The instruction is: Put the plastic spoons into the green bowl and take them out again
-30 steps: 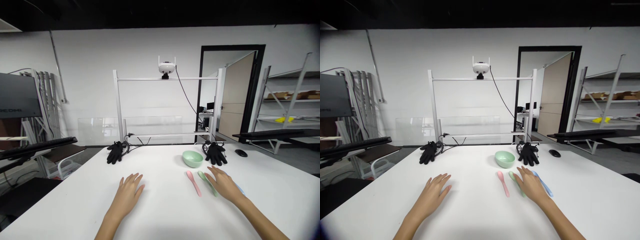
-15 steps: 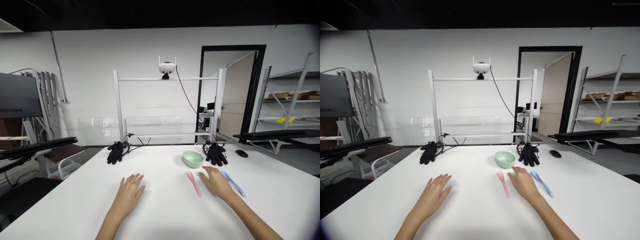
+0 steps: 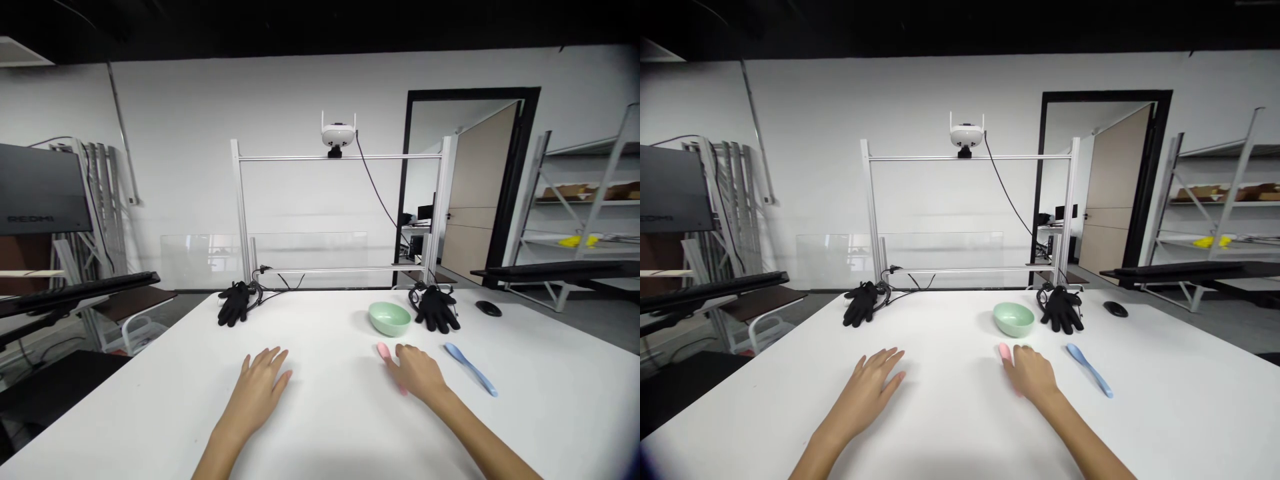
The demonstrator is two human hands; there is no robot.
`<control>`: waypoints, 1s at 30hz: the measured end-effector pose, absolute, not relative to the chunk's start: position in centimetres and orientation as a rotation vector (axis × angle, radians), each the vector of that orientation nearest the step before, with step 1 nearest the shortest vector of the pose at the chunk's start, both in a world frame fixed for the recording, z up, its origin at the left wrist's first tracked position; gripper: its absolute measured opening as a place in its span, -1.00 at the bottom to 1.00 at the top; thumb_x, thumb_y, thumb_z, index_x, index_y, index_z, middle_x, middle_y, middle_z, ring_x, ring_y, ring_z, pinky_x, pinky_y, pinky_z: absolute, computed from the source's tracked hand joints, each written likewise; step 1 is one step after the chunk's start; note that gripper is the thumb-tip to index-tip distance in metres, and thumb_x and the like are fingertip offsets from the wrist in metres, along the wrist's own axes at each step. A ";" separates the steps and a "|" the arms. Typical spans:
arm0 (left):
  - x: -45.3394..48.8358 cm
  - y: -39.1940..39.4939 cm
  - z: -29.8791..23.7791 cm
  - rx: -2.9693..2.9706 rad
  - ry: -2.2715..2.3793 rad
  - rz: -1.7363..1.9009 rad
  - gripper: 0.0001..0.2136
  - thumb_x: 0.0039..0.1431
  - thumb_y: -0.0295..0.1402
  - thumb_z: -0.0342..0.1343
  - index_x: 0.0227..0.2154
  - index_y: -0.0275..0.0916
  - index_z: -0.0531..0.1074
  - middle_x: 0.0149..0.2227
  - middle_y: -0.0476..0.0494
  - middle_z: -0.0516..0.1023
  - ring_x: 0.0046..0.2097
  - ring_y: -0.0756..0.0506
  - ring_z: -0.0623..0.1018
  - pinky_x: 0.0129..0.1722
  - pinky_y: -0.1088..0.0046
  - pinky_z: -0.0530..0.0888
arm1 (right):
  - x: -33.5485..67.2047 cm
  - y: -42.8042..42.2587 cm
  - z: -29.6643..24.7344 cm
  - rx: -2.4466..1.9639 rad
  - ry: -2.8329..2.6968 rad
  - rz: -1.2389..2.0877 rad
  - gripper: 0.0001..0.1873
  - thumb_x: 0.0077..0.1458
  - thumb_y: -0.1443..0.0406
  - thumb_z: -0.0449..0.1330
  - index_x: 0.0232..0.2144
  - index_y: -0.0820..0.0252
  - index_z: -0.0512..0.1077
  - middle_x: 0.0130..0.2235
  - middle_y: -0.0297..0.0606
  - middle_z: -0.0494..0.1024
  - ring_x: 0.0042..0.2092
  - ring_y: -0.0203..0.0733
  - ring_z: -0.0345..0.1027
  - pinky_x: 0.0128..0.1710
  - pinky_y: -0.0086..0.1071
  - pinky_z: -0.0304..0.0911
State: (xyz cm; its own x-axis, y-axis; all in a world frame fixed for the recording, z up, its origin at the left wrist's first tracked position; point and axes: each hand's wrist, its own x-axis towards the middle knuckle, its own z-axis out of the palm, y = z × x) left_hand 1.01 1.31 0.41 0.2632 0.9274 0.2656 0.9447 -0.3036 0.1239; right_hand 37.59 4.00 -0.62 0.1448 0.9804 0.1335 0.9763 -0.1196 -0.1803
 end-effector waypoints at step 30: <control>0.7 1.3 0.5 -2.444 -1.805 -0.467 -0.51 0.45 -0.10 -0.18 0.31 -0.14 0.31 0.36 -0.21 0.35 0.39 -0.31 0.27 0.35 -0.16 0.14 | 40.7 7.1 3.4 -2.193 -1.863 -0.134 -0.63 0.27 0.15 -0.02 -0.29 0.24 0.52 -0.21 0.02 0.62 -0.19 0.00 0.52 -0.29 -0.33 0.15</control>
